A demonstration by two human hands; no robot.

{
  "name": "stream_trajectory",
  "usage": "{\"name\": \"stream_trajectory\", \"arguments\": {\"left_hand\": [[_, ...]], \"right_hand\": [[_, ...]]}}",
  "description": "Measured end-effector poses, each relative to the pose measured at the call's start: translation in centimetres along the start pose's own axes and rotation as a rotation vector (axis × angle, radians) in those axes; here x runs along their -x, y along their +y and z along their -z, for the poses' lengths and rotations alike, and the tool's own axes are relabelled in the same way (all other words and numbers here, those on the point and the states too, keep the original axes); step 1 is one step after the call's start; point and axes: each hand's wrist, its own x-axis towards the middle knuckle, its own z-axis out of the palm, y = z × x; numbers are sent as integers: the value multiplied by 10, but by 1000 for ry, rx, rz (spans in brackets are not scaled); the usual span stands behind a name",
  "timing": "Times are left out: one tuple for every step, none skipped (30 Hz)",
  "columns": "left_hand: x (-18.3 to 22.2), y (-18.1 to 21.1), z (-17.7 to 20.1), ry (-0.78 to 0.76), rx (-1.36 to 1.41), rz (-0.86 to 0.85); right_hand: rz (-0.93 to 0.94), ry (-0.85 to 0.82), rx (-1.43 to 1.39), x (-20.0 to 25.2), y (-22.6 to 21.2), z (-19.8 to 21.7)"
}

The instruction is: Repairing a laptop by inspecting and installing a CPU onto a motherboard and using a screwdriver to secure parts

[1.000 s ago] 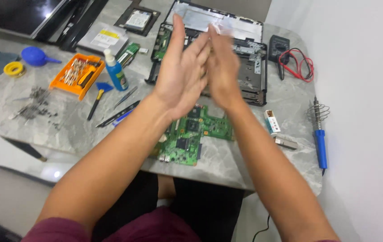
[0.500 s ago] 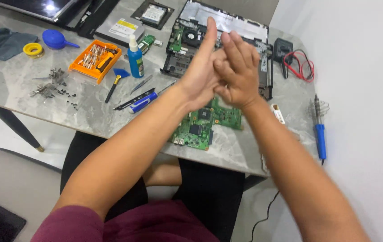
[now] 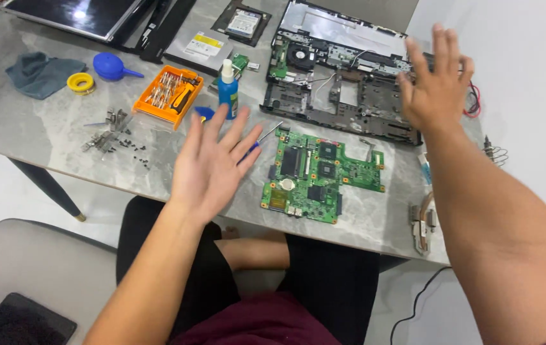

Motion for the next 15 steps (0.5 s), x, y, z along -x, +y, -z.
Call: {"name": "stream_trajectory", "arguments": {"left_hand": [[6,-1,0,4,3,2],[12,-2,0,21,51,-6],[19,-3,-1,39,98,-14],[21,-8,2,44,99,-15],[24,-13,4,9,121,-2],[26,-18,6,-30,143,11],[25,-25,7,-28,144,11],[24,-34,8,-81,108,20],[23,-43,8,-134,73,28],[21,-59,2,-135,74,27],[19,-76,-4,-194,-183,0],[17,-92,-10,-249,-442,-30],[22,-96,-36,-248,-443,-30],[26,-102,-62,-379,-770,-192],[30,-107,-89,-507,-1097,-356]], "right_hand": [[1,-5,1,-2,4,-4],[103,151,66,-5,7,-9],[210,305,129,-7,10,-13],[212,301,125,-10,8,-13],[228,306,116,-14,5,-13],[244,313,109,-18,3,-12],[245,311,108,-20,1,-13],[268,318,122,-21,1,-13],[290,325,136,-22,2,-12],[291,326,137,-22,2,-13],[290,323,131,-23,3,-14],[289,319,123,-24,3,-15],[290,320,122,-24,0,-13],[263,284,113,-24,-3,-12],[237,247,104,-23,-5,-10]]}}
